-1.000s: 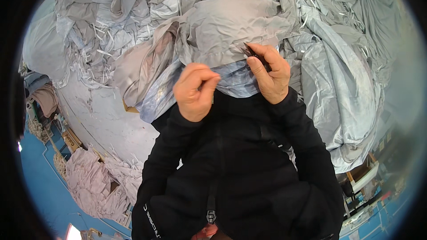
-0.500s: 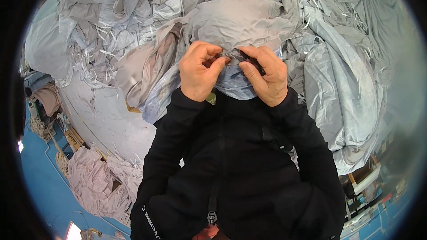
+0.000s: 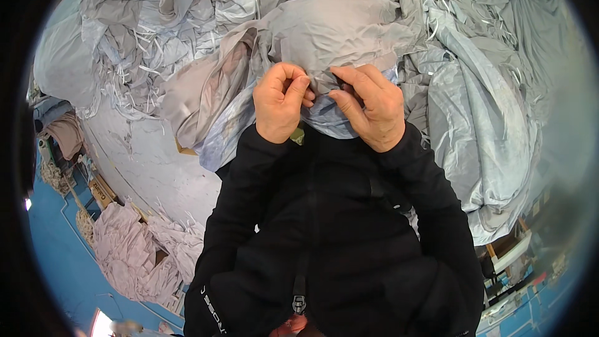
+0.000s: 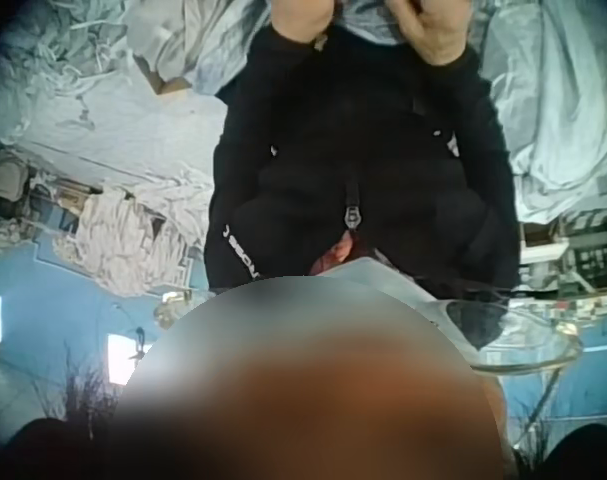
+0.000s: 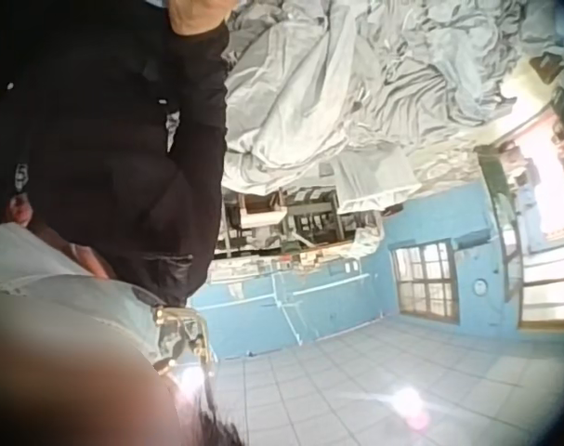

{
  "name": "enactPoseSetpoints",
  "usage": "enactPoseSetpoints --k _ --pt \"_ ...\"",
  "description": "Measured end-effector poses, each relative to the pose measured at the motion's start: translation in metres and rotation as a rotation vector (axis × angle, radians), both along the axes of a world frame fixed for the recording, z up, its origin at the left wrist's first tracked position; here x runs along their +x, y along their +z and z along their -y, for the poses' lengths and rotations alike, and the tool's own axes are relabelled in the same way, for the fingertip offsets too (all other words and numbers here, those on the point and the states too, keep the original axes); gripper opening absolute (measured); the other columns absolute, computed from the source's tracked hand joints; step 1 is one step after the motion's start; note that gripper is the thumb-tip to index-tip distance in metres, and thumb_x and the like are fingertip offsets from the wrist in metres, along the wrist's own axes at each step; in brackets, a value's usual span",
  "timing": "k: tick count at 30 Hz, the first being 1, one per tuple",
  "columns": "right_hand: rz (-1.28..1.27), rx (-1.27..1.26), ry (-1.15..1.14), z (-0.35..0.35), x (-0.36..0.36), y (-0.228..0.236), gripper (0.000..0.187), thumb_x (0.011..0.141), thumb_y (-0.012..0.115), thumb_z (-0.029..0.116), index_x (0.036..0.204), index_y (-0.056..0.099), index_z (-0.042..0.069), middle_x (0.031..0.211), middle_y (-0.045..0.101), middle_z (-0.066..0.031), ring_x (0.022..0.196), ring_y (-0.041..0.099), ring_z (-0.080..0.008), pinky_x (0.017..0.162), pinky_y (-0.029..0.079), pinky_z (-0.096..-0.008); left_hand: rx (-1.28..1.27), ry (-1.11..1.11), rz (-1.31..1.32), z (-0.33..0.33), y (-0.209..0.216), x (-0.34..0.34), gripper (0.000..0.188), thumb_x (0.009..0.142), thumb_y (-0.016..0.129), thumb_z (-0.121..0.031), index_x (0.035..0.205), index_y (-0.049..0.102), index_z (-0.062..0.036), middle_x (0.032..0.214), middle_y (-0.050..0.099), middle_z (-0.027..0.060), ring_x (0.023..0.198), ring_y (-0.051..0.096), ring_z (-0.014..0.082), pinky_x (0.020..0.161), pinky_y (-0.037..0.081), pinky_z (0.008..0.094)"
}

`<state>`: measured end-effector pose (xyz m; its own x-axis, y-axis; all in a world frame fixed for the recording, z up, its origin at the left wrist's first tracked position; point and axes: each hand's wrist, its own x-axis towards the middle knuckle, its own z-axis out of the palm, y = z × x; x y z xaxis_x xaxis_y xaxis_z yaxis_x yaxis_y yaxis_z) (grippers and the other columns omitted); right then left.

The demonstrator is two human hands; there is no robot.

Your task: The recorder is inspecting and fixing the corners or seams of pillow covers using hemostats.

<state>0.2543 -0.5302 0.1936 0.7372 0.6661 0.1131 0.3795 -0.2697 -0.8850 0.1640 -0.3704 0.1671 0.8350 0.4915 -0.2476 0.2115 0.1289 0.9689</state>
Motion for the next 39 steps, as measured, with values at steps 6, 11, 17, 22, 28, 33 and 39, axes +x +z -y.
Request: enactPoseSetpoints --k 6,11,17,22,28,33,39 --pt "0.27 -0.076 0.027 -0.004 -0.001 0.001 0.035 0.079 0.077 0.003 0.113 0.069 0.002 0.089 0.065 -0.0096 0.068 0.063 -0.0217 0.06 0.05 -0.0301 -0.179 0.059 0.043 0.004 -0.002 -0.012 0.006 0.095 0.06 -0.002 0.091 0.056 0.0004 0.077 0.062 0.0045 0.064 0.062 0.0084 0.056 0.051 0.0221" --pt "0.289 -0.133 -0.012 -0.007 -0.004 0.004 0.034 0.079 0.077 0.003 0.112 0.069 0.003 0.09 0.066 -0.0103 0.068 0.064 -0.0231 0.059 0.05 -0.0307 -0.016 0.055 0.094 0.006 0.001 -0.008 0.006 0.096 0.059 -0.001 0.091 0.056 0.0 0.078 0.061 0.0042 0.064 0.061 0.0085 0.057 0.051 0.022" --pt "0.263 -0.131 -0.036 -0.006 -0.004 0.005 0.033 0.079 0.077 0.003 0.111 0.069 0.002 0.09 0.066 -0.0105 0.069 0.065 -0.0236 0.06 0.051 -0.0309 0.118 0.082 0.067 0.005 -0.006 -0.009 0.008 0.09 0.065 0.0 0.093 0.057 0.0004 0.08 0.061 0.0041 0.063 0.061 0.0095 0.058 0.051 0.0231" --pt "0.279 -0.127 -0.043 -0.005 -0.003 0.005 0.032 0.08 0.077 0.004 0.111 0.069 0.002 0.09 0.065 -0.0109 0.071 0.066 -0.0241 0.061 0.051 -0.031 0.511 -0.02 0.104 0.003 0.006 -0.003 0.021 0.079 0.071 0.002 0.096 0.061 0.0 0.085 0.062 0.0075 0.063 0.064 0.0146 0.058 0.052 0.0258" --pt "0.267 -0.127 -0.043 -0.005 -0.004 0.005 0.033 0.079 0.077 0.004 0.111 0.069 0.002 0.089 0.065 -0.0112 0.071 0.065 -0.0243 0.062 0.051 -0.0314 0.719 -0.025 0.116 0.009 0.003 -0.001 0.018 0.074 0.072 0.004 0.089 0.063 -0.0013 0.087 0.061 0.0097 0.068 0.066 0.0225 0.058 0.054 0.0315" --pt "0.272 -0.111 -0.048 -0.004 -0.003 0.005 0.033 0.078 0.077 0.003 0.111 0.068 0.002 0.088 0.065 -0.0107 0.07 0.065 -0.0243 0.061 0.051 -0.0316 1.036 -0.038 0.183 0.009 0.002 0.006 0.015 0.074 0.069 0.004 0.085 0.062 -0.0025 0.084 0.06 0.0098 0.067 0.064 0.0275 0.055 0.053 0.0338" --pt "0.282 -0.107 -0.03 -0.006 -0.004 0.007 0.034 0.078 0.077 0.003 0.111 0.068 0.002 0.088 0.065 -0.0105 0.07 0.064 -0.0239 0.06 0.051 -0.0316 0.97 0.014 0.207 0.005 -0.004 0.006 0.012 0.076 0.067 0.007 0.082 0.061 -0.0012 0.078 0.063 0.0105 0.059 0.062 0.0247 0.053 0.05 0.0313"
